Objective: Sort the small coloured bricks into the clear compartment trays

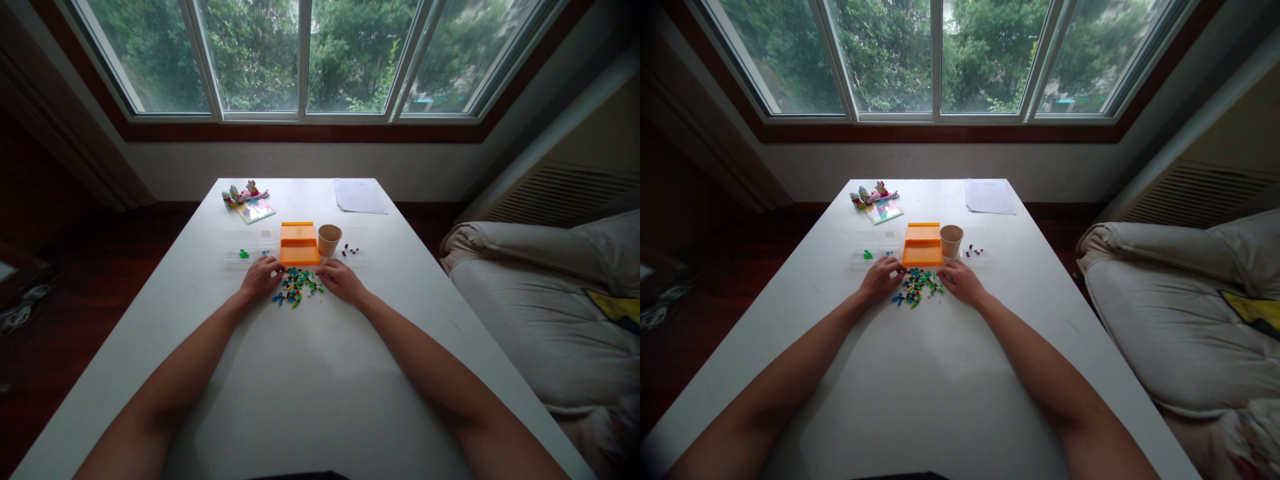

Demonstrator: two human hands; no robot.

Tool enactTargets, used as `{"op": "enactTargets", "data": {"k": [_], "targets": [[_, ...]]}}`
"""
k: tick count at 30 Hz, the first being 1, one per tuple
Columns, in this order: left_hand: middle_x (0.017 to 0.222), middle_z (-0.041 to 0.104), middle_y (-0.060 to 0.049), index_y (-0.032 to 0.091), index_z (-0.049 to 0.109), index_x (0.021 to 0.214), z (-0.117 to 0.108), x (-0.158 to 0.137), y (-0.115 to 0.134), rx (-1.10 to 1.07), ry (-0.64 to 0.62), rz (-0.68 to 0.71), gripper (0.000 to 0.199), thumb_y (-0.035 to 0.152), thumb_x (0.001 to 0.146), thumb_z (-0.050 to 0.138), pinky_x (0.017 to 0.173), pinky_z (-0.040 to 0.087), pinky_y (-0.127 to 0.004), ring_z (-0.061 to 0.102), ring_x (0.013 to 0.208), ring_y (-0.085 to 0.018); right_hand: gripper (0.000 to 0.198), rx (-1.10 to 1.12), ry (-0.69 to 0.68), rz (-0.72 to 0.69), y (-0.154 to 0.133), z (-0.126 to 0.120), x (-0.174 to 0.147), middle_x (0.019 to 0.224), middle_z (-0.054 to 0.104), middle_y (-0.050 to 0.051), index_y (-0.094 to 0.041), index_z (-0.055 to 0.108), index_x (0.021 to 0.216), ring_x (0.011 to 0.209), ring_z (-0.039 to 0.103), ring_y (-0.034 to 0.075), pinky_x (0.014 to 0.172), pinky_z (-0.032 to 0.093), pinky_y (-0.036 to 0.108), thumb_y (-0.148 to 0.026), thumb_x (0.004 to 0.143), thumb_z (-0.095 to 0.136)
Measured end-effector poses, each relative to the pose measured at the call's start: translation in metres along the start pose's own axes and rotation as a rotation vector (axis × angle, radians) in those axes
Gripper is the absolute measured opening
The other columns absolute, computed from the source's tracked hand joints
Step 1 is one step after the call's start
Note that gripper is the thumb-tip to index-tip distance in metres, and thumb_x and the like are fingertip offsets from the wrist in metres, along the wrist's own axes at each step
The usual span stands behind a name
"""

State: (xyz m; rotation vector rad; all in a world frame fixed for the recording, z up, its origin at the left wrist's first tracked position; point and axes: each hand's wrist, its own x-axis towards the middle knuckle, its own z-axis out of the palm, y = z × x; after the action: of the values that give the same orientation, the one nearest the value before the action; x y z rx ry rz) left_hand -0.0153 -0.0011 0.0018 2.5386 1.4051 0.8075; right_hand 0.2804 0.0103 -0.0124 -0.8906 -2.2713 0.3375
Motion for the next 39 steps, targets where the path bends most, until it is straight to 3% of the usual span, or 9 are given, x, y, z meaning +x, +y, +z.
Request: {"op": "enactTargets", "data": {"k": [5, 13, 20, 23, 27, 34, 39], "targets": [[0.087, 0.066, -0.003, 0.023, 0.069, 0.094, -0.006, 0.0, -0.009, 0.064, 0.169, -0.154, 0.012, 0.023, 0.09, 0.058, 0.087, 0.043, -0.037, 0.056, 0.088, -0.022, 0.015, 0.002, 0.0, 0.006, -0.001, 0.0, 0.0, 0.098, 0.067, 0.007, -0.024, 0.072, 0.101, 0.095, 0.06, 0.022, 0.084, 0.05, 0.035, -0.02, 0.093, 0.06], [0.085, 0.067, -0.004, 0.024, 0.068, 0.093, -0.018, 0.0, -0.047, 0.132, 0.456, -0.531, 0.011, 0.028, 0.085, 0.061, 0.084, 0.042, -0.037, 0.057, 0.086, -0.024, 0.015, 0.008, 0.007, 0.005, 0.001, 0.0, 0.0, 0.097, 0.067, 0.007, -0.024, 0.073, 0.1, 0.094, 0.06, 0.021, 0.082, 0.051, 0.034, -0.02, 0.093, 0.06], [0.097, 0.068, -0.005, 0.025, 0.067, 0.098, -0.019, -0.004, -0.058, 0.204, 0.533, -0.642, 0.015, 0.029, 0.087, 0.059, 0.087, 0.04, -0.041, 0.055, 0.094, -0.027, 0.015, -0.001, 0.002, 0.009, -0.001, -0.001, -0.001, 0.097, 0.066, 0.007, -0.024, 0.073, 0.1, 0.094, 0.06, 0.021, 0.083, 0.05, 0.034, -0.02, 0.094, 0.059], [0.095, 0.068, -0.006, 0.024, 0.068, 0.096, -0.018, -0.003, -0.055, 0.18, 0.499, -0.585, 0.014, 0.026, 0.088, 0.056, 0.088, 0.041, -0.04, 0.055, 0.093, -0.026, 0.015, 0.004, 0.0, 0.004, -0.001, -0.001, 0.0, 0.097, 0.067, 0.008, -0.023, 0.073, 0.1, 0.094, 0.06, 0.022, 0.084, 0.05, 0.035, -0.02, 0.093, 0.059], [0.092, 0.067, -0.007, 0.022, 0.068, 0.095, -0.016, -0.001, -0.042, 0.119, 0.414, -0.39, 0.016, 0.026, 0.09, 0.054, 0.089, 0.043, -0.04, 0.055, 0.092, -0.025, 0.015, 0.008, 0.0, 0.012, 0.0, -0.001, 0.0, 0.097, 0.067, 0.008, -0.024, 0.073, 0.1, 0.095, 0.06, 0.022, 0.084, 0.051, 0.035, -0.02, 0.093, 0.06], [0.093, 0.066, -0.005, 0.024, 0.07, 0.096, -0.007, 0.0, -0.006, 0.072, 0.163, -0.104, 0.017, 0.024, 0.093, 0.053, 0.09, 0.045, -0.039, 0.054, 0.095, -0.024, 0.016, 0.014, 0.006, 0.014, 0.0, 0.0, 0.0, 0.096, 0.066, 0.007, -0.025, 0.073, 0.101, 0.093, 0.06, 0.021, 0.083, 0.051, 0.035, -0.02, 0.092, 0.061], [0.095, 0.066, -0.006, 0.024, 0.072, 0.099, 0.0, 0.0, 0.004, 0.08, 0.046, 0.01, 0.019, 0.024, 0.095, 0.054, 0.087, 0.047, -0.039, 0.053, 0.095, -0.024, 0.016, 0.015, -0.001, 0.018, -0.001, 0.0, 0.0, 0.097, 0.066, 0.007, -0.024, 0.073, 0.101, 0.093, 0.06, 0.021, 0.083, 0.05, 0.034, -0.02, 0.093, 0.059]]}}
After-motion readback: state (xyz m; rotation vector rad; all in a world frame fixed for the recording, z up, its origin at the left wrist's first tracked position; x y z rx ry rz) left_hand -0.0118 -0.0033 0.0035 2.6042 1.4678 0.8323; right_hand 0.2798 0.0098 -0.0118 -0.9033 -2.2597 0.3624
